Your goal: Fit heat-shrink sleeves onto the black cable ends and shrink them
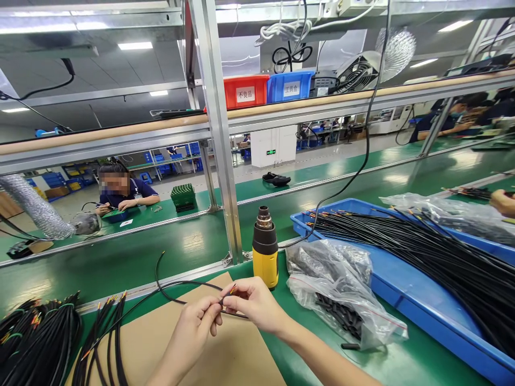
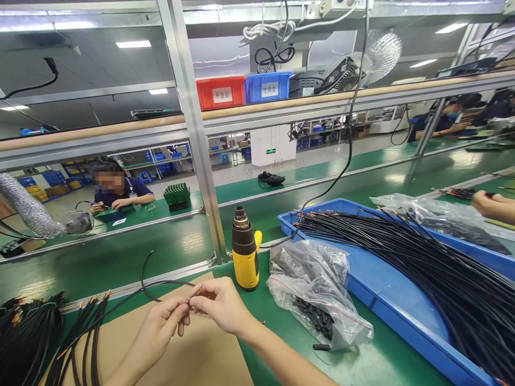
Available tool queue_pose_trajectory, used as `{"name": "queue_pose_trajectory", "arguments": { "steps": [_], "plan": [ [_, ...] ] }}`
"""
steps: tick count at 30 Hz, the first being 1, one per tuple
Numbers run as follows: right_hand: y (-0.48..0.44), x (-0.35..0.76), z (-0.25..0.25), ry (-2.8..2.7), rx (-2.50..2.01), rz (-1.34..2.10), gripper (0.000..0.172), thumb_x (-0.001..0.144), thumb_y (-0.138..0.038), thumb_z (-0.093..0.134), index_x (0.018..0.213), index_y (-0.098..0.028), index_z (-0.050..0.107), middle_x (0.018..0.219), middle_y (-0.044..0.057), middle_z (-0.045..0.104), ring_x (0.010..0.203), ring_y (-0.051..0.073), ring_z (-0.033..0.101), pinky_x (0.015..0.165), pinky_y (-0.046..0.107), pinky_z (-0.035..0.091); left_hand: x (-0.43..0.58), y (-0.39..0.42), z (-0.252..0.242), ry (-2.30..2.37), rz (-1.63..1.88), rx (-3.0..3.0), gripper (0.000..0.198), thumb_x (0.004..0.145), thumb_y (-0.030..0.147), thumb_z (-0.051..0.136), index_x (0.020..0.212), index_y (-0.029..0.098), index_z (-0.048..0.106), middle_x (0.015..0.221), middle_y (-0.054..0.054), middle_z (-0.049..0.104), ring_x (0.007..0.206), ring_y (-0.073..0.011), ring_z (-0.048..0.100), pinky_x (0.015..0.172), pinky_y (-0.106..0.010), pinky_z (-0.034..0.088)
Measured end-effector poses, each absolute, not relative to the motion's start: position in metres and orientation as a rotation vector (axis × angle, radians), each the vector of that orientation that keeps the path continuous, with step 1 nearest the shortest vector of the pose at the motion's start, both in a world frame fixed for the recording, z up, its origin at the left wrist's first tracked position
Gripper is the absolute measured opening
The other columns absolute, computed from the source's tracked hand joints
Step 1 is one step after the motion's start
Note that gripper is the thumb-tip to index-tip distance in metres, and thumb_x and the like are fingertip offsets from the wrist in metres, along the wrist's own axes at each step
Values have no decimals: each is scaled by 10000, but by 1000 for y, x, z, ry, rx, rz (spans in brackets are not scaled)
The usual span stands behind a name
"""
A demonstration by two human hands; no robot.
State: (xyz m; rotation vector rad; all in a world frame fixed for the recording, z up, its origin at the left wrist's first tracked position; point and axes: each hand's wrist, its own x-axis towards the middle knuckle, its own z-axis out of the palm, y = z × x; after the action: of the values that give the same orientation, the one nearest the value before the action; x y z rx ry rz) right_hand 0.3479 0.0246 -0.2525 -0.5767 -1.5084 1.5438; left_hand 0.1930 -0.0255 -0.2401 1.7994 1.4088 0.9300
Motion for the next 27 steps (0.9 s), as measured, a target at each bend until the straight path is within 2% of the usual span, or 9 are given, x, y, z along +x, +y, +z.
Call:
{"name": "queue_pose_trajectory", "arguments": {
  "steps": [8, 14, 16, 19, 21, 24, 25, 27],
  "plan": [
    [20, 350, -247, -1608, -558, 1492, 115, 706, -210, 603, 736, -129, 679, 580, -2, 568, 558, 90, 493, 549, 215, 417, 188, -23, -235, 1259, 855, 1695, 319, 860, 333, 391, 652, 146, 546, 572, 10, 528, 475, -81, 480, 493, -190, 351],
    [25, 349, -249, -1462, -566, 1428, 89, 689, -188, 617, 721, -132, 678, 574, 17, 623, 549, 106, 541, 547, 219, 443, 180, -19, -241, 1269, 881, 1558, 238, 831, 363, 439, 859, 155, 552, 593, 23, 522, 415, -61, 406, 403, -169, 283],
    [27, 350, -247, -1409, -555, 1406, 87, 686, -202, 627, 718, -137, 676, 572, 20, 634, 549, 109, 553, 548, 219, 449, 179, -20, -238, 1333, 924, 1574, 207, 821, 356, 457, 821, 163, 534, 581, 35, 497, 430, -62, 372, 412, -172, 271],
    [29, 353, -243, -1336, -498, 1422, 91, 678, -218, 646, 720, -140, 666, 586, 23, 643, 558, 109, 567, 576, 229, 459, 181, -26, -228, 1452, 1036, 1683, 207, 814, 342, 474, 701, 172, 507, 591, 33, 467, 537, -91, 410, 495, -187, 316],
    [31, 352, -245, -1295, -434, 1484, 185, 642, -215, 683, 811, -150, 645, 647, 22, 654, 609, 113, 584, 613, 235, 464, 182, -30, -217, 1508, 1098, 1775, 223, 817, 337, 469, 665, 177, 500, 608, 29, 463, 602, -110, 440, 566, -201, 344],
    [32, 343, -261, -1394, -356, 1621, 508, 575, -225, 736, 1037, -192, 526, 774, 10, 650, 700, 122, 592, 638, 239, 461, 182, -27, -197, 1576, 1115, 1890, 215, 819, 347, 461, 688, 188, 520, 621, 28, 478, 620, -122, 459, 590, -211, 352],
    [31, 338, -270, -1526, -361, 1652, 523, 592, -253, 728, 1059, -196, 499, 794, 6, 640, 709, 124, 588, 628, 238, 460, 182, -24, -190, 1601, 1123, 1927, 212, 819, 351, 460, 698, 191, 528, 623, 28, 485, 621, -124, 464, 590, -212, 352],
    [27, 328, -289, -2012, -453, 1602, 339, 735, -342, 605, 1023, -184, 521, 824, 11, 626, 710, 117, 578, 618, 239, 465, 183, -13, -174, 1643, 1151, 2006, 202, 815, 353, 462, 717, 197, 545, 625, 27, 503, 622, -127, 471, 588, -212, 354]
  ]
}}
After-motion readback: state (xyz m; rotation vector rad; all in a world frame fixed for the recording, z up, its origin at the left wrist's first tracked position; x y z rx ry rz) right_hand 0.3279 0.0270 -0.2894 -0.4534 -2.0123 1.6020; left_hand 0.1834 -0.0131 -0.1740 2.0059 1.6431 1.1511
